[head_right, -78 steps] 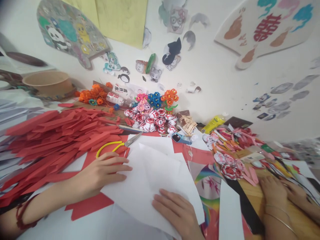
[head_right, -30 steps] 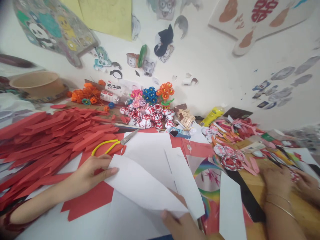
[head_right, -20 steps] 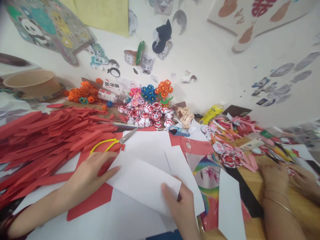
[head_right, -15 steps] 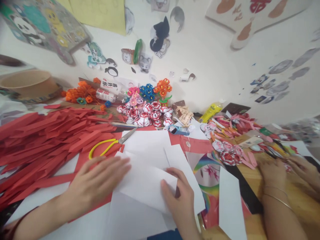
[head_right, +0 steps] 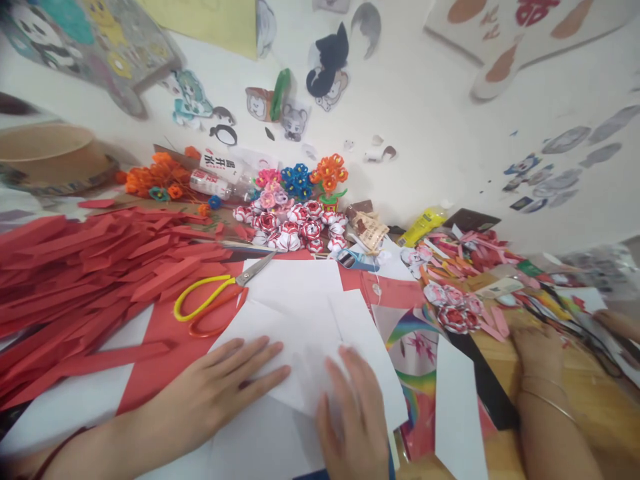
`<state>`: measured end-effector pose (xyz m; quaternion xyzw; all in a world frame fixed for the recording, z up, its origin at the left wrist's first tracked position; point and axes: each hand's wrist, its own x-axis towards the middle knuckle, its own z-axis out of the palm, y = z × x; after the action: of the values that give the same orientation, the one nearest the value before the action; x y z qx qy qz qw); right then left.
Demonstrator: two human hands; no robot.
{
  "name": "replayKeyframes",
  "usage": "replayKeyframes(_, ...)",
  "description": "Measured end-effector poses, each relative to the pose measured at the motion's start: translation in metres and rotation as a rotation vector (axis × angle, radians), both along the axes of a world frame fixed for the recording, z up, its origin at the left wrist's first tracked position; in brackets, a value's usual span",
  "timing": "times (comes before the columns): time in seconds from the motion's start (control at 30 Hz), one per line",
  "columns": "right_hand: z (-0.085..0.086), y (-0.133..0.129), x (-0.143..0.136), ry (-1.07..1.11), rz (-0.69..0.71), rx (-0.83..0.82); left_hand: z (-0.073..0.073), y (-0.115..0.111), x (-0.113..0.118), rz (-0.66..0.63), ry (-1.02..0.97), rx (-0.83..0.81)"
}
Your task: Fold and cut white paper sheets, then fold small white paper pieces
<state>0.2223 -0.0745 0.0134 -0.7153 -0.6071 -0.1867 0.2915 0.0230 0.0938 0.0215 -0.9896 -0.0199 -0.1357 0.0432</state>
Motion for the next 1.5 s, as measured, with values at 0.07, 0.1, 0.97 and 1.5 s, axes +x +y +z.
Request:
replayKeyframes(0.07,-0.005,-0.005,-0.003,-0.099,0.127,-0.094,-0.001,-0.001,0.0,0.006,0.006,-0.003)
replayKeyframes(0.1,-0.008,-0.006,-0.003,-0.13,0.165,-0.131,-0.002,-0.001,0.001,0.01,0.004,-0.001)
replayKeyframes(0.97,-0.019,-0.004,0.0,-0.003,0.109,-0.294,0.008,0.002,0.004,-0.093,-0.068,0.063)
replayKeyframes(1.5,-0.02,-0.002,0.0,0.006,0.069,-0.318,0.012,-0.001,0.005,-0.15,-0.088,0.133)
